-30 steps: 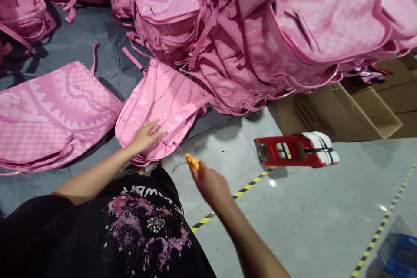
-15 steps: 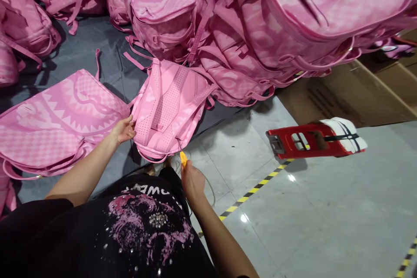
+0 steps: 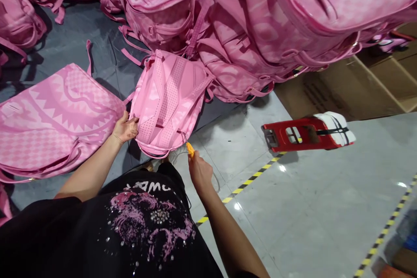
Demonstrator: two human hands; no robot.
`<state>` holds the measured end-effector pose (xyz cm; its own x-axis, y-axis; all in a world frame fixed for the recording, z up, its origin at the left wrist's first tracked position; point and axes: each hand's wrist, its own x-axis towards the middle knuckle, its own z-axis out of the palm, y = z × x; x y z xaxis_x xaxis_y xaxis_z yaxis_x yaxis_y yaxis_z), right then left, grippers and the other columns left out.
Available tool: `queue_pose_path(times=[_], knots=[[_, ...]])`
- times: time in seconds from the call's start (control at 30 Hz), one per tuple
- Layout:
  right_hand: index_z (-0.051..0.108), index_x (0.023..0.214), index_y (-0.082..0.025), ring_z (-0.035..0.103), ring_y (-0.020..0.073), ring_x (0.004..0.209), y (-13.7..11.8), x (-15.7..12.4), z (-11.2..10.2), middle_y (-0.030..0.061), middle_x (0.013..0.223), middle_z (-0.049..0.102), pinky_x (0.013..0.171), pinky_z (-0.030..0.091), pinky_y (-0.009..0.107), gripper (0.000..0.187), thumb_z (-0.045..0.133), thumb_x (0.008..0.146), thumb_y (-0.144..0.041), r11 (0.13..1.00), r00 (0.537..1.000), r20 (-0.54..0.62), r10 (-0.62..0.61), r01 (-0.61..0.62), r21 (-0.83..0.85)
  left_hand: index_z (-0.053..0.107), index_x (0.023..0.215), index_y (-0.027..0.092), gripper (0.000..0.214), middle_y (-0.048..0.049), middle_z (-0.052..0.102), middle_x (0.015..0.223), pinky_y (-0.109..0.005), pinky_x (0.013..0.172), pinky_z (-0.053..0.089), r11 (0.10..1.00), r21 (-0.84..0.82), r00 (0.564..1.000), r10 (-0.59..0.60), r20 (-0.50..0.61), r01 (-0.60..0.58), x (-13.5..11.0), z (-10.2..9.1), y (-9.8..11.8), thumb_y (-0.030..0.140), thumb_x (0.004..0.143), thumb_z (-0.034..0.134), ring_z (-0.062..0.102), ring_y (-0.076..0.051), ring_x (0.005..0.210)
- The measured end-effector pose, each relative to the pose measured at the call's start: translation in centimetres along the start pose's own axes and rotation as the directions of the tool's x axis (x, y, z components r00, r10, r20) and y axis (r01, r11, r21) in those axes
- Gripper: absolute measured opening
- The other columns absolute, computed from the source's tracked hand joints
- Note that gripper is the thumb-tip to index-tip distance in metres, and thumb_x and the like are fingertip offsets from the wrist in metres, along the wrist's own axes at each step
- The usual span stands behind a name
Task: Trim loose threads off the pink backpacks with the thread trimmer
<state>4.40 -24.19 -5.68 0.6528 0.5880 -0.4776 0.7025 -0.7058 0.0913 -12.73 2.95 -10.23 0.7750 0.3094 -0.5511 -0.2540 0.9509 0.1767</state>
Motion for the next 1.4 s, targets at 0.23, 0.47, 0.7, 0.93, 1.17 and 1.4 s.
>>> queue_pose_path(times=[0.23, 0.47, 0.7, 0.93, 1.17, 1.4], knots=[[0.051, 0.116, -0.017, 0.072, 0.0267, 0.084, 0.5, 1.2, 0.3, 0.0109, 0.09, 0.073, 0.063, 0.038, 0.03, 0.03, 0.037, 0.105, -0.041, 0.995, 0.997, 0.006, 0.072, -0.073, 0.069, 0.067, 0.082, 0.017, 0.063, -0.0047, 0.071, 0.074, -0.016, 0.03, 0.03, 0.997, -0.077, 0.999, 0.018, -0.034, -0.02, 0.6, 0.0, -1.1, 0.065, 0.098, 0.029, 0.058, -0.009, 0.044], [0.051, 0.119, -0.018, 0.071, 0.0255, 0.085, 1.5, 0.9, -0.9, 0.0106, 0.093, 0.073, 0.06, 0.032, 0.028, 0.033, 0.035, 0.105, -0.043, 0.988, 0.998, 0.033, 0.048, -0.052, 0.143, 0.067, 0.109, 0.02, 0.065, -0.0058, 0.074, 0.084, -0.014, 0.029, 0.026, 0.991, -0.111, 0.997, 0.076, -0.03, -0.078, -0.1, 0.1, -1.4, 0.071, 0.095, 0.028, 0.057, -0.008, 0.045], [0.053, 0.117, -0.018, 0.069, 0.0232, 0.078, 4.0, -5.2, -0.3, 0.0098, 0.086, 0.073, 0.057, 0.027, 0.027, 0.032, 0.035, 0.105, -0.041, 0.975, 0.995, 0.078, 0.056, -0.071, 0.211, 0.067, 0.093, 0.019, 0.065, -0.0052, 0.073, 0.083, -0.013, 0.03, 0.026, 0.988, -0.108, 0.994, 0.106, -0.016, -0.107, -0.7, 0.7, -2.2, 0.069, 0.096, 0.026, 0.057, -0.006, 0.045], [0.056, 0.114, -0.021, 0.072, 0.0249, 0.082, 0.7, -7.7, 2.2, 0.0069, 0.089, 0.075, 0.058, 0.028, 0.028, 0.027, 0.04, 0.104, -0.041, 0.98, 0.968, 0.186, -0.167, 0.142, 0.137, 0.064, 0.087, 0.017, 0.046, -0.0061, 0.069, 0.075, -0.014, 0.037, 0.036, 0.976, 0.15, 0.985, 0.165, -0.042, -0.157, -0.5, 1.4, -2.2, 0.057, 0.097, 0.043, 0.06, -0.01, 0.053], [0.055, 0.118, -0.02, 0.073, 0.0263, 0.089, -1.4, -6.5, 2.1, 0.0092, 0.094, 0.076, 0.063, 0.037, 0.028, 0.03, 0.04, 0.103, -0.041, 0.978, 0.959, 0.207, -0.191, 0.17, 0.118, 0.05, 0.14, 0.019, 0.065, -0.0164, 0.054, 0.142, -0.052, 0.112, 0.039, -0.277, 0.932, 0.705, 0.612, 0.358, -0.233, -1.9, 1.7, -7.5, 0.029, 0.079, 0.069, 0.047, -0.033, 0.137], [0.057, 0.118, -0.02, 0.072, 0.0265, 0.09, -1.7, -6.8, 3.4, 0.0111, 0.097, 0.075, 0.069, 0.045, 0.029, 0.031, 0.039, 0.101, -0.039, 0.982, 0.962, 0.226, -0.153, 0.123, 0.144, 0.035, 0.154, 0.015, 0.084, -0.0208, 0.048, 0.149, -0.057, 0.12, 0.019, -0.865, 0.482, 0.851, 0.145, 0.505, -0.138, 0.5, 1.6, -10.7, 0.006, 0.073, 0.058, 0.035, -0.036, 0.145]])
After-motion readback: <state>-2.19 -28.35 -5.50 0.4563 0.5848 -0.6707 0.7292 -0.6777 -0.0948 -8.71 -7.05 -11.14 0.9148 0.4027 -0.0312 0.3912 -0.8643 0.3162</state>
